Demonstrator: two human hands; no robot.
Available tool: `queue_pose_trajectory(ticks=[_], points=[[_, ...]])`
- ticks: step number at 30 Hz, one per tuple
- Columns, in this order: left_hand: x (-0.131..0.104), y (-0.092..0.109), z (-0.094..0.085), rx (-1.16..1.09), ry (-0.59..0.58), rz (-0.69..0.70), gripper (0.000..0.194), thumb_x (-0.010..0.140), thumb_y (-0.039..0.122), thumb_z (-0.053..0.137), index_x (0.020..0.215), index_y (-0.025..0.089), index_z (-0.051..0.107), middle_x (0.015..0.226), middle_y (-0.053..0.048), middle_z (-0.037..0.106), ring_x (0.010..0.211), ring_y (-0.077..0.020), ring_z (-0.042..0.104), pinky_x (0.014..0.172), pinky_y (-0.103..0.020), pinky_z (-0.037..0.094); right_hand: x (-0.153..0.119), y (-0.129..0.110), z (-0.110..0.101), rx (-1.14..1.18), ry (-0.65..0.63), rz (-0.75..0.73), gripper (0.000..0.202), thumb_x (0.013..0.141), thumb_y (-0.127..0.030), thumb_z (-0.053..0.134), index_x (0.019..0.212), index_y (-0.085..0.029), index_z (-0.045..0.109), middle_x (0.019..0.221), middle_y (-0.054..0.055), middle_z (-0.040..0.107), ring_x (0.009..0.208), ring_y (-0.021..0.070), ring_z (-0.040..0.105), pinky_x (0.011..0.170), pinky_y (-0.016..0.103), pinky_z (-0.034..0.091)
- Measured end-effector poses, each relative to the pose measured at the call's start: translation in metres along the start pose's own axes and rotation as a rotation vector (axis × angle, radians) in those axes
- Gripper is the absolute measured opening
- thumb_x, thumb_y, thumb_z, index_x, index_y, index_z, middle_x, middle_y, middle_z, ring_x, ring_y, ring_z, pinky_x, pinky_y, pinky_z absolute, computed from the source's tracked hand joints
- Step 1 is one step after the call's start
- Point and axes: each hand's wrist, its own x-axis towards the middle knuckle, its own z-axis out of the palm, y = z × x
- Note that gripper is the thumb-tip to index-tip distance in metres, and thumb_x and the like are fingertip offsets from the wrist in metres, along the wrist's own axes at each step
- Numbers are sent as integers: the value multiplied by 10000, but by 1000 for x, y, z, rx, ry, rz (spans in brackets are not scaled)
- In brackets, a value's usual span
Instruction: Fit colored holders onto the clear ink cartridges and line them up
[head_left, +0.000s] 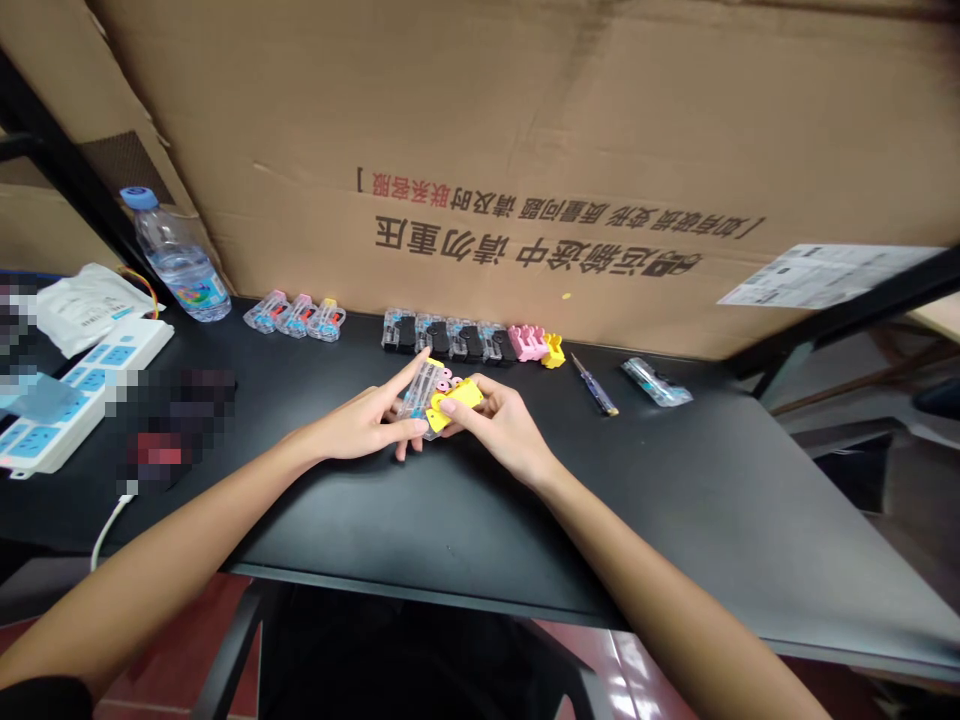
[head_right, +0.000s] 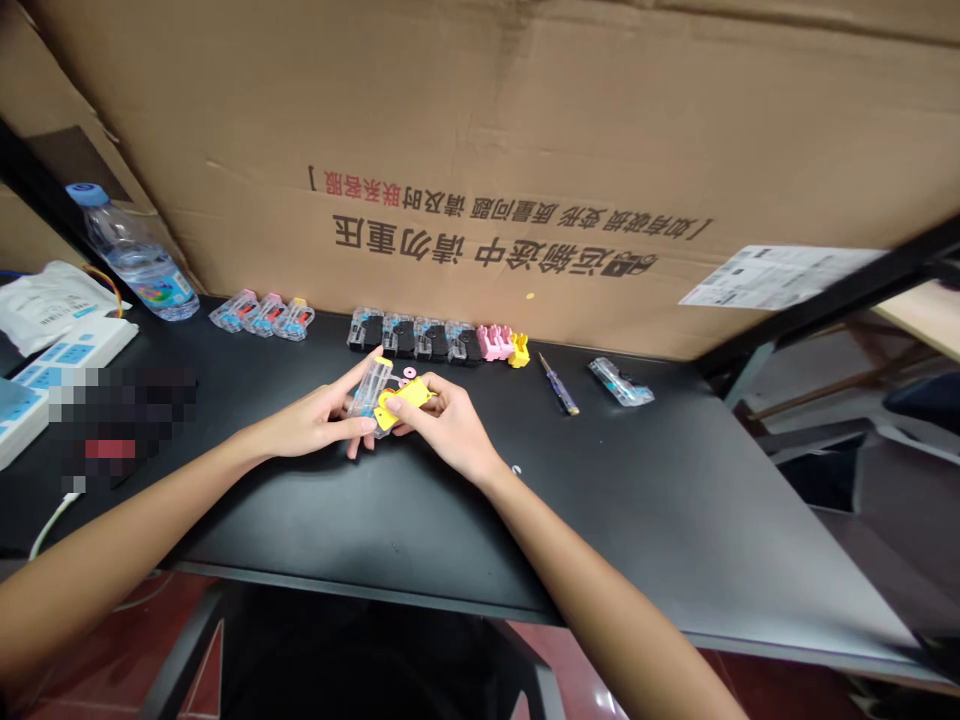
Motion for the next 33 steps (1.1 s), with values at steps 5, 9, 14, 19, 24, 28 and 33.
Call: queue_pose_trajectory(ticks=[5,9,14,19,24,28,33], points=[[-3,2,-1,40,-72,-34,1019,1045,304,664,1783,230,-35,824,-11,762,571,-123,669,620,-256,572,-3,-5,-3,-41,-130,36,480,825,-565,915,1019,-161,743,913,74,801,779,196,772,729,340,679],[-3,2,0,15,-114,-34,1025,1029,345,702,1787,227,23,838,-29,769,585,-139,674,590,-255,564,-5,-10,-4,-40,-176,59,473,851,-565,893,1057,-156,776,902,77,805,755,195,763,699,325,662],[0,3,-4,123,108,124,678,1142,398,465,1761,206,265,879,-45,769,757,-170,699,811,-328,585,-3,-8,-4,115,-39,81,555,881,-584,857,1290,-229,738,880,34,791,685,174,718,631,305,628],[0,5,-1,526,238,251,568,1036,266,617,1599,317,560,1083,-40,740,793,-156,627,824,-318,536,-4,-9,6,273,-33,156,476,876,-604,846,1177,-243,772,902,32,763,670,153,670,552,266,569],[3,8,4,500,391,256,273,1028,357,679,1249,223,768,893,-27,689,704,-153,547,701,-290,473,-7,-11,6,182,-145,160,621,944,-772,667,1145,-188,729,747,53,757,605,183,681,610,324,594],[6,10,5,431,453,179,334,985,496,733,949,164,741,713,10,573,634,-140,476,621,-269,412,-6,-11,1,-58,-109,29,577,844,-684,843,1134,-200,722,717,4,723,578,153,632,596,295,555],[5,11,2,282,367,87,408,1009,552,674,984,149,731,800,-32,685,705,-169,592,682,-287,491,-6,-13,-2,-163,-95,-9,486,908,-678,768,960,-196,736,589,-41,595,521,128,522,557,279,451]])
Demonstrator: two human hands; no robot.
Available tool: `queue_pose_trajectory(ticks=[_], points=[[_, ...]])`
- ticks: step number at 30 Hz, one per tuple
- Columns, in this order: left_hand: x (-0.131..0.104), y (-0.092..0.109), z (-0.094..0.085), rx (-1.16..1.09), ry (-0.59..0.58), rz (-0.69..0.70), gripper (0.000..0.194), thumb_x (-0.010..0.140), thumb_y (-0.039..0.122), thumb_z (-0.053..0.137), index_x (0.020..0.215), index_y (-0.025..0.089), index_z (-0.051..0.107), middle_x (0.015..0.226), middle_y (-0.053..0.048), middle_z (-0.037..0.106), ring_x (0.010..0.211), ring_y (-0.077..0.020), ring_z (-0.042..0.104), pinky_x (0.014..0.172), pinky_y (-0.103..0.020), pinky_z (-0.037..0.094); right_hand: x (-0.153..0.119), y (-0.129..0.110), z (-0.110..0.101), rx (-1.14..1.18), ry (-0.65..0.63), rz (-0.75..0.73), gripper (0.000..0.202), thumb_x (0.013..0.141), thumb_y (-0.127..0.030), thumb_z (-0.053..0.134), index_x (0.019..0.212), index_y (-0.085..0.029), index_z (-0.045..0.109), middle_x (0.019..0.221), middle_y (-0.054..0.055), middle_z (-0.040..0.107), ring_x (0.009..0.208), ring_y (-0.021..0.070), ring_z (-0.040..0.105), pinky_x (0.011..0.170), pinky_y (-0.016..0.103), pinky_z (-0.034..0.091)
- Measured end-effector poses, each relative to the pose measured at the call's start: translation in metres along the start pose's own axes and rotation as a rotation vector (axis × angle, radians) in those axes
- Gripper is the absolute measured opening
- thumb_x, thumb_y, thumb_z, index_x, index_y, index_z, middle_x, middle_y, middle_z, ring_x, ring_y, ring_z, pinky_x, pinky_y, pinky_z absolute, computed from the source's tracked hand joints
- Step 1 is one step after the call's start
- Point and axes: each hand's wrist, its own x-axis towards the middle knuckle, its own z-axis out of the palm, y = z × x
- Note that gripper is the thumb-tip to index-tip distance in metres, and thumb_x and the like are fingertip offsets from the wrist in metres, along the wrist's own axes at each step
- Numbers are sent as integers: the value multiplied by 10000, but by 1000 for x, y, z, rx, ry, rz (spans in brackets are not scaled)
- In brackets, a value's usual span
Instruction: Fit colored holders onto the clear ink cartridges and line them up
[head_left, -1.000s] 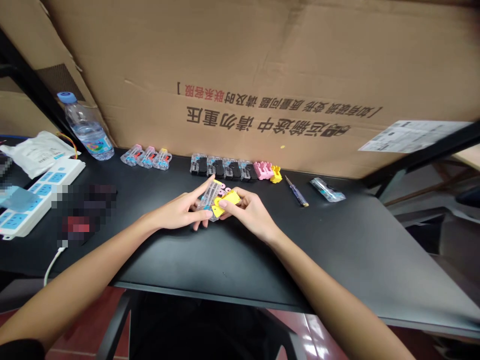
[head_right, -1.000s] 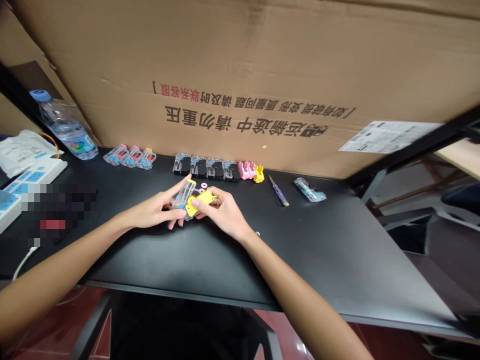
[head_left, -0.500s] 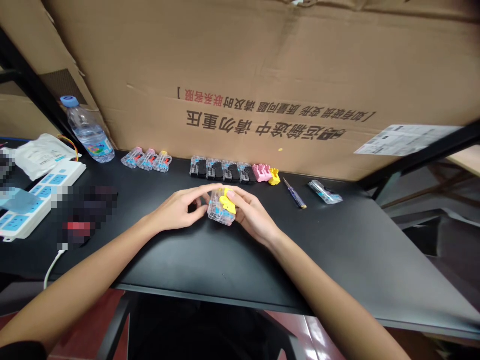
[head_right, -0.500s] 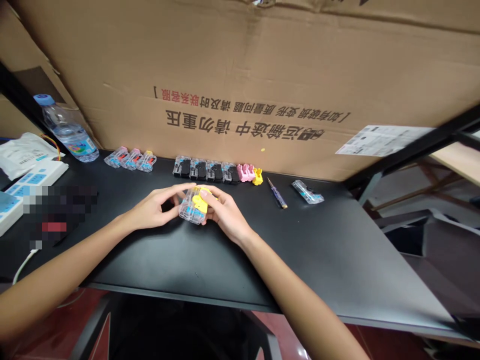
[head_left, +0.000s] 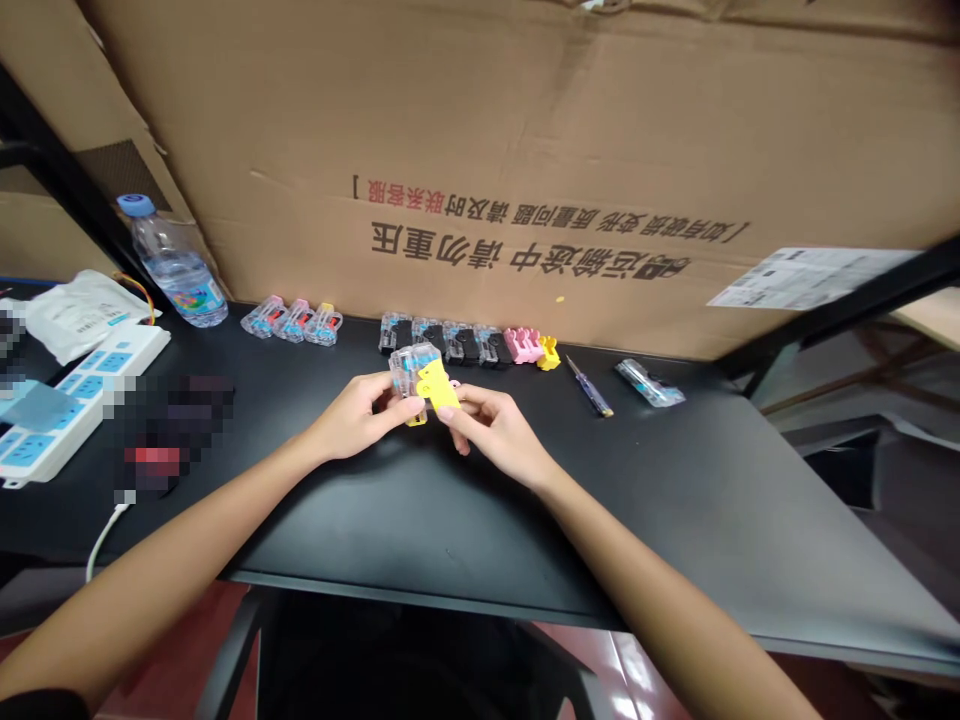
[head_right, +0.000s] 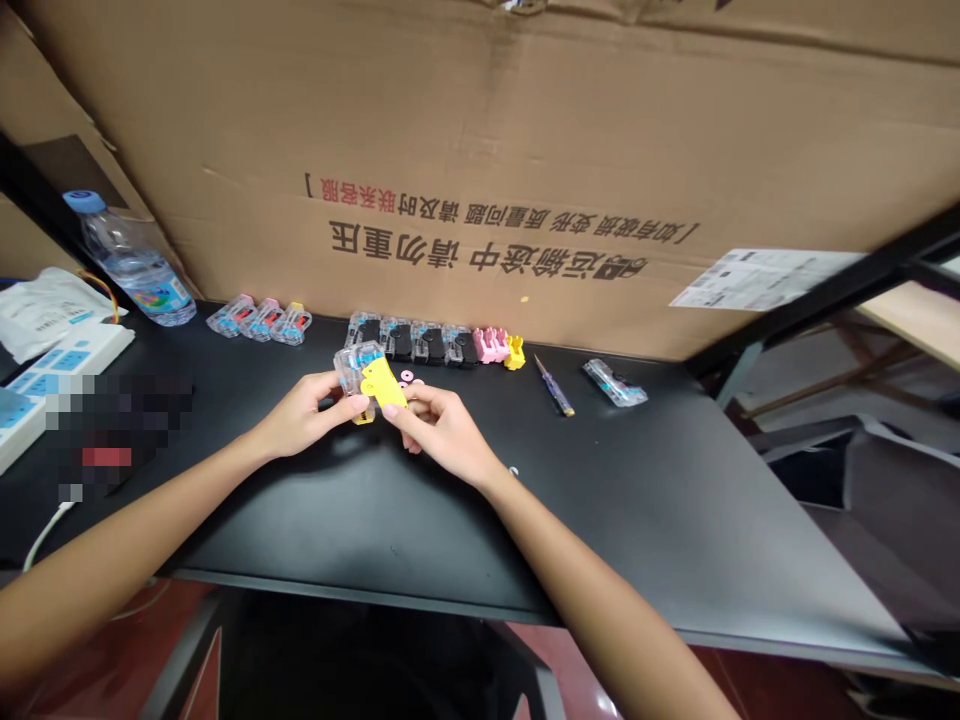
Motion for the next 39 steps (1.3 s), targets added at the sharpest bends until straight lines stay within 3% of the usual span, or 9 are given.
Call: queue_pose_trajectory(ticks=[4,10,16,20,27,32,39], points=[[1,0,-2,-101,-40,-30,414,1022,543,650,1022,138,735,875,-62,734,751,-173,634,703,-290,517,0,-2,-4,-10,52,-18,481,912,-679,760,882,-201,710,543,-50,567,499,123,476,561,281,389],[2,1,-2,-206,-43,-91,405,1001,529,682,1095,137,720,878,-49,738,612,-107,584,596,-247,496,1,3,4,53,131,-11,482,900,-688,767,867,-211,712,542,-52,548,481,122,449,533,284,377],[5,-1,-1,-304,24,-119,343,932,483,779,1005,152,724,959,-91,794,768,-162,711,672,-273,590,3,8,6,95,191,29,483,887,-690,782,909,-208,742,567,-43,560,490,126,469,495,279,397],[5,-3,-1,-277,3,-115,342,960,495,742,1012,156,733,963,-89,804,778,-165,729,716,-294,612,5,10,1,90,209,34,488,872,-674,800,979,-198,774,602,-34,595,503,124,499,478,266,419],[3,-5,4,-203,-34,-98,305,940,456,764,931,155,720,854,-48,764,704,-146,691,704,-289,576,2,5,8,-7,108,22,477,849,-658,819,946,-192,785,598,-35,590,479,111,472,455,259,380],[2,-4,4,-230,-28,-95,346,966,505,734,946,160,703,899,-58,756,761,-157,688,714,-288,578,1,1,6,-16,94,32,476,874,-671,787,922,-197,768,565,-41,579,455,106,456,448,253,374],[6,0,-10,-240,58,-85,361,964,523,727,917,165,719,837,-33,714,758,-149,644,715,-272,565,6,7,-12,97,314,-22,428,878,-633,787,846,-209,737,531,-46,535,446,109,425,420,253,327]])
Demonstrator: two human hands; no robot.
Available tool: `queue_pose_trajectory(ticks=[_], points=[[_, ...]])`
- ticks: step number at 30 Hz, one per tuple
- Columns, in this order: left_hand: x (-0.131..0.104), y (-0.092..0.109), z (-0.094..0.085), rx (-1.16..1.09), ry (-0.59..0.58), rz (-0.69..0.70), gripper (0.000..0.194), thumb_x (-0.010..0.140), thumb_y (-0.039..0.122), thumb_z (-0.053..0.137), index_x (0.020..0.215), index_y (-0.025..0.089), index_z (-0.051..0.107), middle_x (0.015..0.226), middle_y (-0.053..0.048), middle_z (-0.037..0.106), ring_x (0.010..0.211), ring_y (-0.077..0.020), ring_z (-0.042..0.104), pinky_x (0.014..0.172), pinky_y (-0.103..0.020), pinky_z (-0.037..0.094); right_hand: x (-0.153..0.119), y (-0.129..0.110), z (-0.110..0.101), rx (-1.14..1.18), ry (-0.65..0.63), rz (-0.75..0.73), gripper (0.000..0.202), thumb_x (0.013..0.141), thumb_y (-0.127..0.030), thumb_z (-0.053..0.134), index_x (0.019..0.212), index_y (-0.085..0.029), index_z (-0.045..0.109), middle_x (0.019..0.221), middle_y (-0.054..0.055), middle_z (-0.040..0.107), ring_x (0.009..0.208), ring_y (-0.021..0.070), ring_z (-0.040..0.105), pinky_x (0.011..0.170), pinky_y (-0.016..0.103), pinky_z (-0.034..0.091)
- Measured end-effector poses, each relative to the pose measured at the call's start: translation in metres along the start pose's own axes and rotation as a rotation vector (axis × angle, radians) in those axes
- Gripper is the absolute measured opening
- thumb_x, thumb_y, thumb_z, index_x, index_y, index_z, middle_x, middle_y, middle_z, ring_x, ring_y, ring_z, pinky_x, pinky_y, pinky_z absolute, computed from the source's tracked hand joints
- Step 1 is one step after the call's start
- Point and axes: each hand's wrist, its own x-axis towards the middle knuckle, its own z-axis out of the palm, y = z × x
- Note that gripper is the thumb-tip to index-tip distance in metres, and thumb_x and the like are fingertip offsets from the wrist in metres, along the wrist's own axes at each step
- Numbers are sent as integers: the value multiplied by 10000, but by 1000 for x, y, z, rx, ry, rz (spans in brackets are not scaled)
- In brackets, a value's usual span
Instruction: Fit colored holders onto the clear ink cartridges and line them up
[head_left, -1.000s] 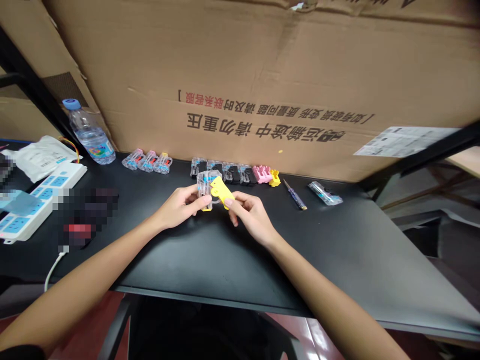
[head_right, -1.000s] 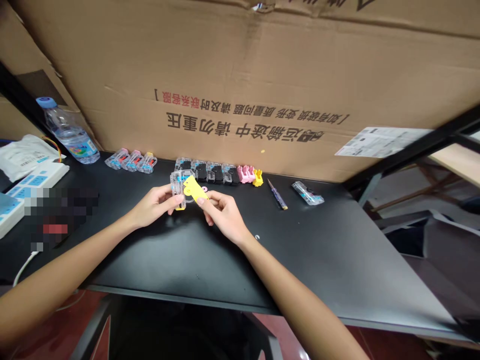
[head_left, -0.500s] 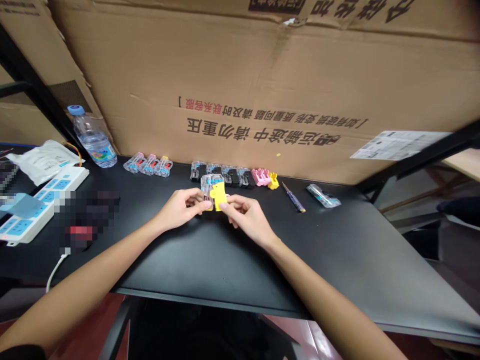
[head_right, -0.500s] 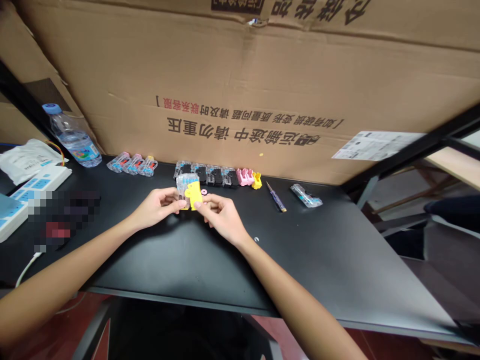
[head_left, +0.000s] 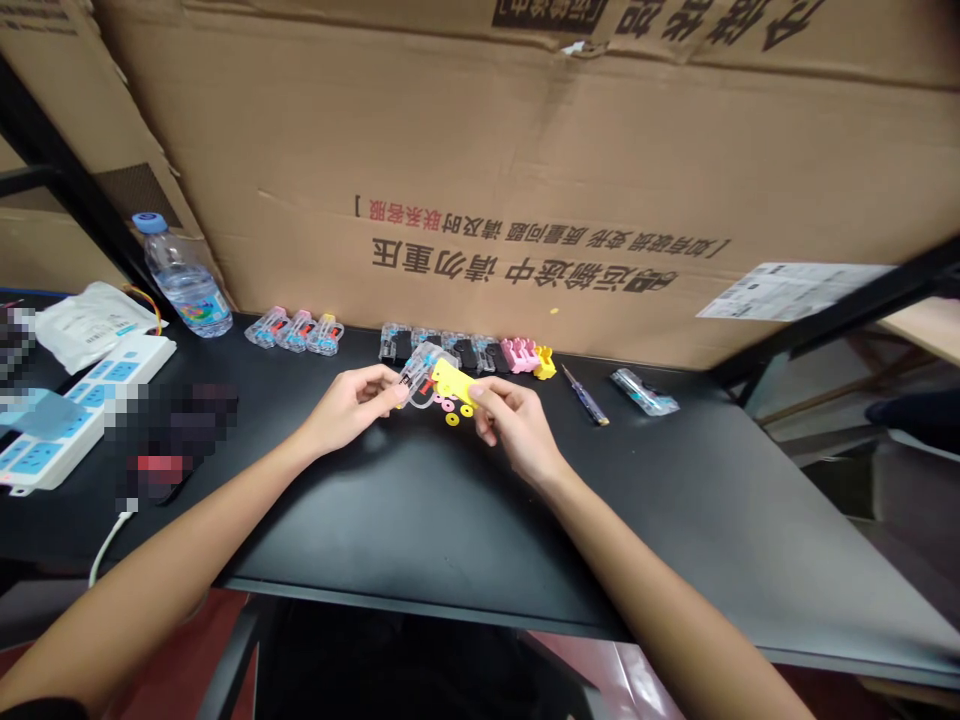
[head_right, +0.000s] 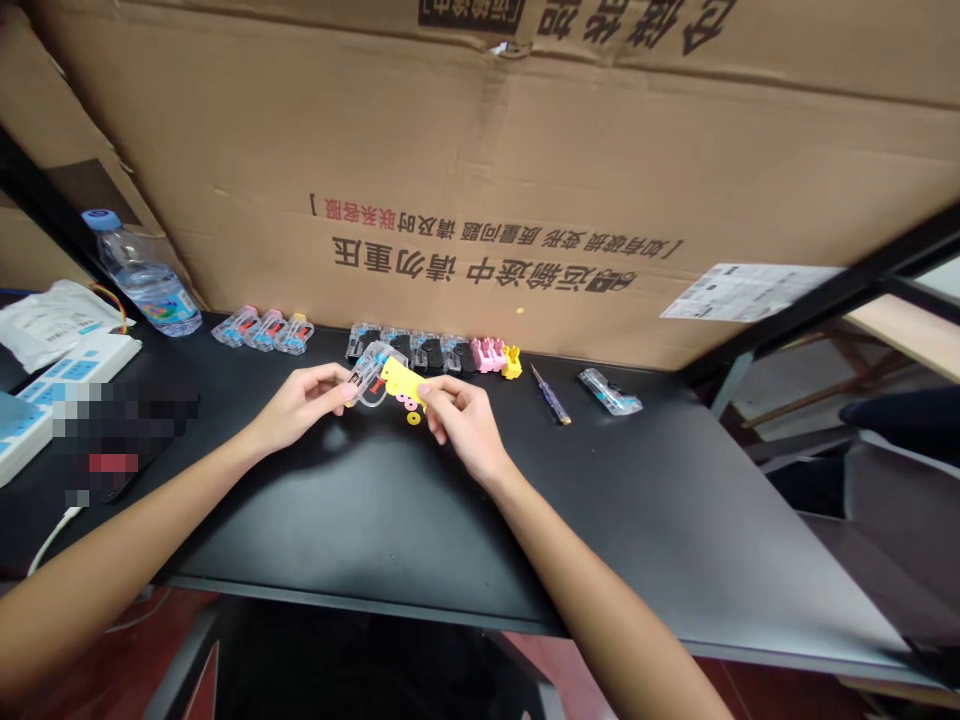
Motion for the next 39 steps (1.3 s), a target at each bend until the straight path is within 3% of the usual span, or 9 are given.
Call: queue_pose_trajectory(ticks=[7,11,15,18,23,29,33,36,39], points=[[-3,-7,10,110,-101,-21,369,942,503,769,1021,143,777,909,-71,785,738,-162,653,719,-305,542,-10,0,17,-152,-234,21,477,908,-666,758,982,-197,802,569,-36,580,465,122,471,479,278,401],[-1,-10,7,71,-64,-31,399,964,521,738,1077,139,761,963,-88,782,760,-163,663,704,-298,550,2,2,-1,-297,-130,-173,494,1014,-678,620,990,-225,814,888,76,780,802,231,716,787,394,596],[3,-10,0,28,44,-64,377,942,522,744,989,148,739,898,-74,761,724,-148,649,655,-271,539,22,17,-37,-648,112,-423,481,1053,-647,577,1238,-253,780,1384,134,741,1380,348,634,1245,594,410],[5,-9,-3,10,98,-81,360,917,523,752,892,166,712,818,-47,736,667,-130,619,629,-260,525,32,32,-50,-895,33,-384,583,1088,-649,483,1430,-230,703,1630,159,587,1556,381,483,1308,650,317],[6,-11,-5,19,142,-117,368,897,526,763,809,179,677,799,-42,741,635,-115,604,631,-260,507,36,45,-44,-1029,-57,-342,632,1116,-626,411,1558,-221,611,1689,143,534,1586,382,446,1318,644,330],[7,-15,-7,37,117,-163,371,904,534,751,820,180,676,802,-38,741,622,-111,611,607,-253,477,37,42,-33,-970,-32,-383,570,1103,-593,477,1523,-245,641,1665,142,561,1570,391,470,1304,667,343],[7,-17,-5,30,102,-164,394,945,564,715,883,176,684,837,-37,735,635,-108,614,578,-238,454,25,26,-19,-685,61,-434,452,1070,-537,582,1381,-237,716,1459,146,718,1411,348,624,1248,617,434],[5,-20,-2,19,72,-157,430,973,607,681,928,179,683,855,-36,726,642,-114,617,561,-235,449,12,15,-5,-328,-137,-265,406,1062,-526,620,1367,-274,713,1342,106,772,1235,292,731,1106,530,575],[4,-22,1,19,16,-138,436,988,614,669,933,182,679,864,-33,727,646,-115,622,580,-241,461,5,13,4,-132,-298,-154,412,1035,-530,673,1363,-286,726,1274,88,791,1166,268,754,1070,499,596]])
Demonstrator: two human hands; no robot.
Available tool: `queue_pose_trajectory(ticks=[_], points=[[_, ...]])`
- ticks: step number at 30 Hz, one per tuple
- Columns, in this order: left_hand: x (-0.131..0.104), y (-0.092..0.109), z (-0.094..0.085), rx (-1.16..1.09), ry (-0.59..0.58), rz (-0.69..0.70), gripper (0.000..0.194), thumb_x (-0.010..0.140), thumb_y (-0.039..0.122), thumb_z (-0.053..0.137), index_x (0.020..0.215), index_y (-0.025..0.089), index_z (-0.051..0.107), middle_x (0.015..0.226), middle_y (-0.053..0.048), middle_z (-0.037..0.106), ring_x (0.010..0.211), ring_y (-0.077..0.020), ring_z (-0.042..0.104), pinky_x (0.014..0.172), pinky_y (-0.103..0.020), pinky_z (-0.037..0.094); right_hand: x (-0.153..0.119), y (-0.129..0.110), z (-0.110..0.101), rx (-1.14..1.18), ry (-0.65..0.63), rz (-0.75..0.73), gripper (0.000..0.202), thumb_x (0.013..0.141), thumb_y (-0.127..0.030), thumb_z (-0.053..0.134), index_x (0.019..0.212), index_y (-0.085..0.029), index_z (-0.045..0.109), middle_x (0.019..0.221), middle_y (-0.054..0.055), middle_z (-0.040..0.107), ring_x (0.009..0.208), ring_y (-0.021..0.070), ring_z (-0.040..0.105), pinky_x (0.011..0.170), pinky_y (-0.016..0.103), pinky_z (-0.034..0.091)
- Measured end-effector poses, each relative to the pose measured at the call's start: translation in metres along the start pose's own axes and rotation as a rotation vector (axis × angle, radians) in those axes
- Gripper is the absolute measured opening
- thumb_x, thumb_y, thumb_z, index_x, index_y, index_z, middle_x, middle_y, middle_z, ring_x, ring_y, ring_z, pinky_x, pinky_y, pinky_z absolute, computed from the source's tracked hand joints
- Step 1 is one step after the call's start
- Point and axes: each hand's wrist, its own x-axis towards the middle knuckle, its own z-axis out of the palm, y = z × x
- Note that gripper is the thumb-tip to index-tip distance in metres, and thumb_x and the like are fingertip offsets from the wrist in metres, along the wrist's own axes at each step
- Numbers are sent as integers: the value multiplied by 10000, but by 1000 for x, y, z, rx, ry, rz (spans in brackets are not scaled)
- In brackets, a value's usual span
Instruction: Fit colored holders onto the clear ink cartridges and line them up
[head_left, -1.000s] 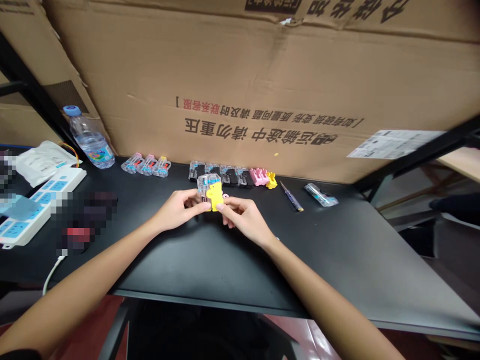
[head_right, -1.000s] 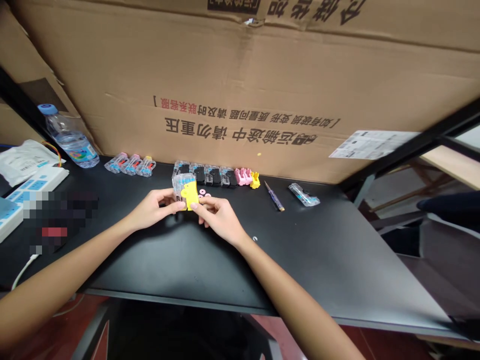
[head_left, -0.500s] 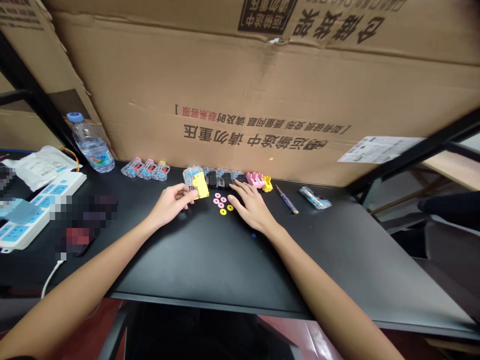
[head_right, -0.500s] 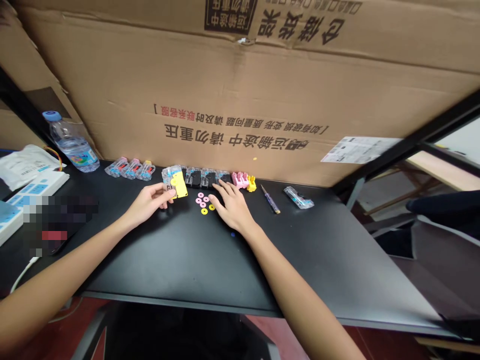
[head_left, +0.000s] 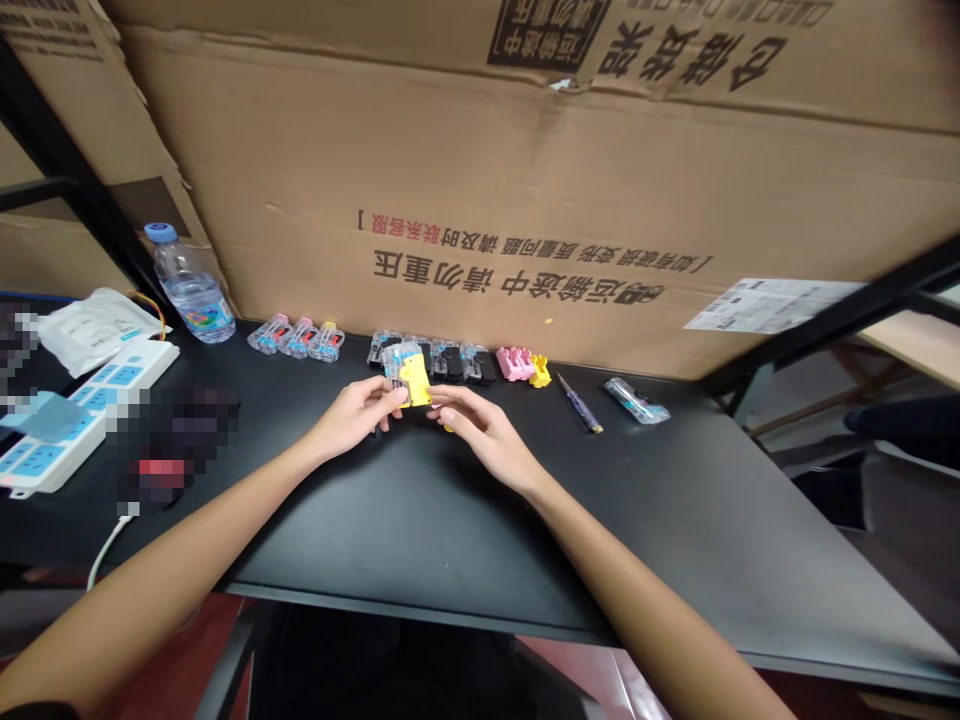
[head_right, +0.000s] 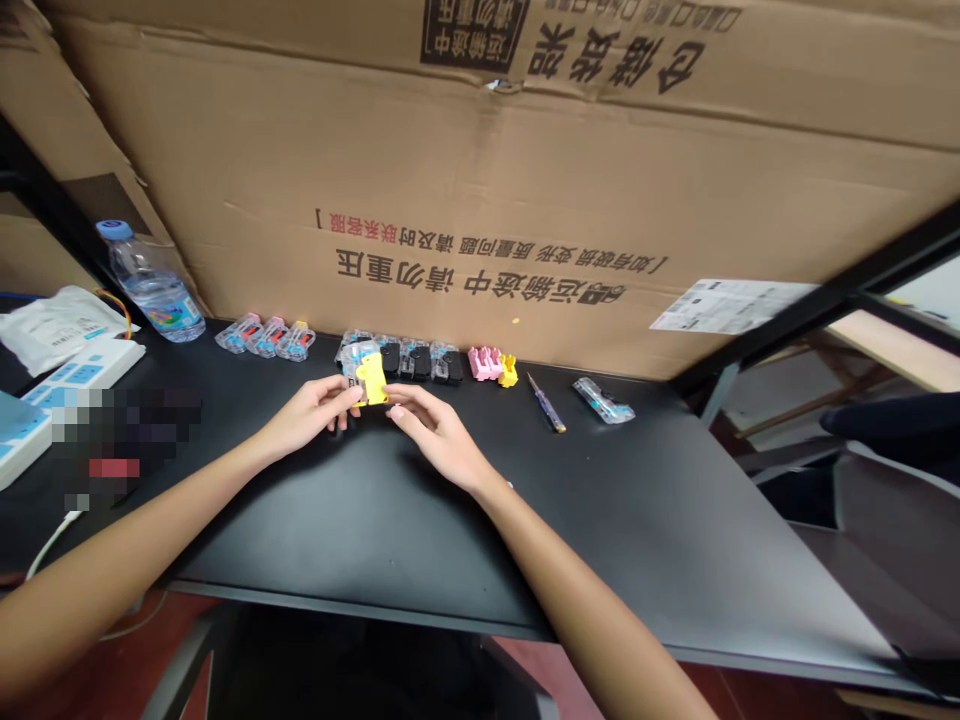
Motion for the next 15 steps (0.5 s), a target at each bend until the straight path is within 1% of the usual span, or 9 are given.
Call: queue_pose_trajectory(ticks=[4,7,9,11,13,14,15], points=[[-1,2,3,12,-30,14,416,1005,592,657,944,183,696,863,-27,733,643,-114,620,614,-253,471,0,0,4,117,-19,20,390,1016,-539,708,1299,-279,777,1242,83,798,1095,252,772,1049,491,603],[-2,7,4,35,-55,52,407,1007,585,651,977,185,723,858,-28,746,662,-130,629,645,-267,487,-1,-2,6,153,-75,25,385,1005,-543,732,1279,-279,794,1235,81,803,1104,250,773,1078,496,589],[-4,10,4,75,-62,82,418,1023,587,621,1002,188,744,858,-32,762,678,-144,639,665,-280,491,-1,-2,7,181,-84,21,377,1003,-549,736,1251,-272,804,1195,80,812,1108,252,773,1096,495,578],[-8,14,5,171,-76,94,447,1059,583,564,978,191,762,833,-30,772,669,-151,637,670,-292,472,1,1,4,238,-21,14,374,1004,-558,729,1221,-264,808,1148,79,821,1087,253,780,1080,480,583],[-13,18,9,333,-133,140,447,1082,548,550,912,197,767,794,-20,770,664,-153,633,691,-308,449,7,7,-5,310,99,14,379,999,-558,726,1220,-258,795,1099,76,826,1046,250,789,1046,456,595],[-17,19,13,428,-187,192,417,1075,520,584,873,200,761,772,-10,761,672,-154,635,717,-316,440,10,12,-12,339,165,21,386,996,-558,722,1223,-252,784,1078,76,825,1025,251,793,1022,448,604],[-20,21,18,512,-249,276,360,1056,486,639,862,206,755,791,-4,761,722,-158,651,778,-325,440,14,17,-19,349,233,28,388,984,-553,725,1219,-249,775,1060,73,822,996,245,794,1003,435,609]])
